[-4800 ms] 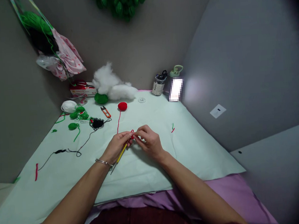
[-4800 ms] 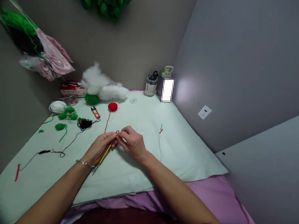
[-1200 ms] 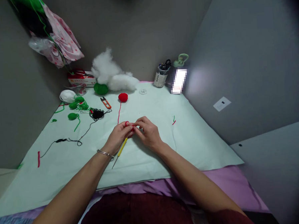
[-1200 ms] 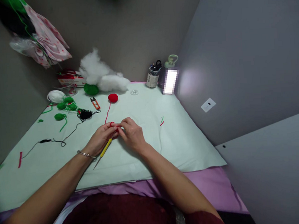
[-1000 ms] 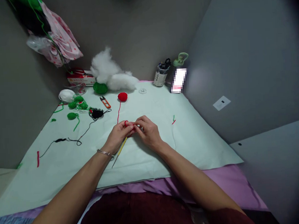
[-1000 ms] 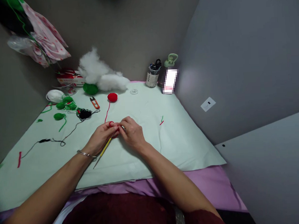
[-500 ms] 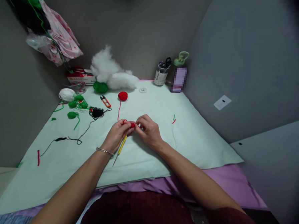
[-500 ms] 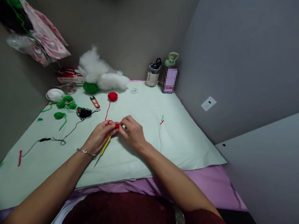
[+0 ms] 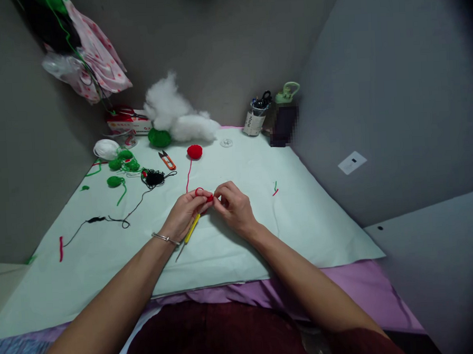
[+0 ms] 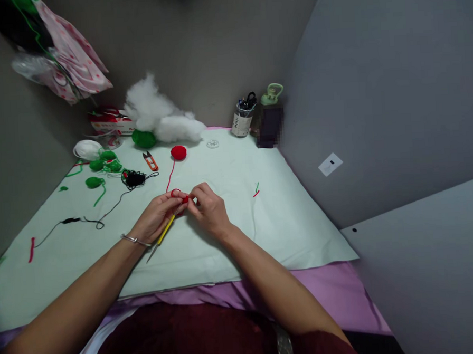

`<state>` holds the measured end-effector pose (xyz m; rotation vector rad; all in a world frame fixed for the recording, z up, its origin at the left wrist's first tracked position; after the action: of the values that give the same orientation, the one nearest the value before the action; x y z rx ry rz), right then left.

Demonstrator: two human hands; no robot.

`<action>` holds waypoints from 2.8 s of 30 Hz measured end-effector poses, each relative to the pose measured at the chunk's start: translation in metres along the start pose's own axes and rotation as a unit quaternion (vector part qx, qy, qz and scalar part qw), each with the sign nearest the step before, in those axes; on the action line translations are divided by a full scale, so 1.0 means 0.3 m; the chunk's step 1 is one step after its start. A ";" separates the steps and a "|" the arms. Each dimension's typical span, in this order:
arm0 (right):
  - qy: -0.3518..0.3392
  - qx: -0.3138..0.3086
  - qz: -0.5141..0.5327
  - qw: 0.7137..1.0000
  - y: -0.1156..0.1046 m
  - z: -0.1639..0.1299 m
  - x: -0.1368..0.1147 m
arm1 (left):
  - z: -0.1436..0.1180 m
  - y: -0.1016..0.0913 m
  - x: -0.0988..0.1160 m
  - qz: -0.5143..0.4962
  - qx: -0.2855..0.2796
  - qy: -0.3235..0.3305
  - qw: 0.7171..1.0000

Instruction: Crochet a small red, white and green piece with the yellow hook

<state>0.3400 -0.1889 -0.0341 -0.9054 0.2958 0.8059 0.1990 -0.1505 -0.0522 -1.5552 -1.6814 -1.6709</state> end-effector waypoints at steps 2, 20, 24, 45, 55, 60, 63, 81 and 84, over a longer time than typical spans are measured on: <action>0.001 -0.005 0.000 1.000 0.000 0.000 0.000 | -0.002 0.002 0.000 -0.001 0.000 -0.001 1.000; 0.046 0.007 0.051 0.998 -0.001 0.009 0.014 | 0.008 -0.031 -0.001 0.021 0.046 0.018 0.999; 0.096 0.030 0.110 0.989 -0.015 0.018 0.036 | 0.009 -0.040 0.008 0.022 0.049 0.014 0.998; 0.117 -0.073 0.206 0.969 -0.015 0.029 0.049 | 0.012 -0.043 -0.001 0.027 0.039 0.018 0.999; -0.218 -0.234 0.000 0.947 0.071 -0.063 -0.191 | 0.032 -0.088 -0.007 -0.039 0.090 0.025 0.995; -0.397 -0.241 -0.205 0.862 0.111 -0.097 -0.253 | 0.033 -0.088 -0.012 -0.060 0.093 0.014 0.994; -0.409 -0.199 -0.217 0.864 0.107 -0.087 -0.245 | 0.030 -0.083 -0.018 -0.069 0.088 0.001 0.994; 0.004 -0.285 -0.174 0.942 0.281 0.541 -0.033 | 0.029 -0.095 -0.052 -0.057 0.092 0.007 0.994; 0.053 -0.284 -0.185 0.939 0.429 0.617 0.012 | 0.023 -0.088 -0.043 -0.069 0.080 0.021 0.994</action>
<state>0.2309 0.0053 0.0004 -1.4998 -0.0283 0.4918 0.1854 -0.1433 -0.0782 -1.3497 -1.8879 -1.5762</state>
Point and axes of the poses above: each hand's wrist, its own z-axis towards the middle knuckle, its own y-axis out of the palm, x = y × z, the point moved 4 cm from there along z, towards the middle knuckle, and after that the axes turned 5 degrees about -y, right-handed, at the moved point
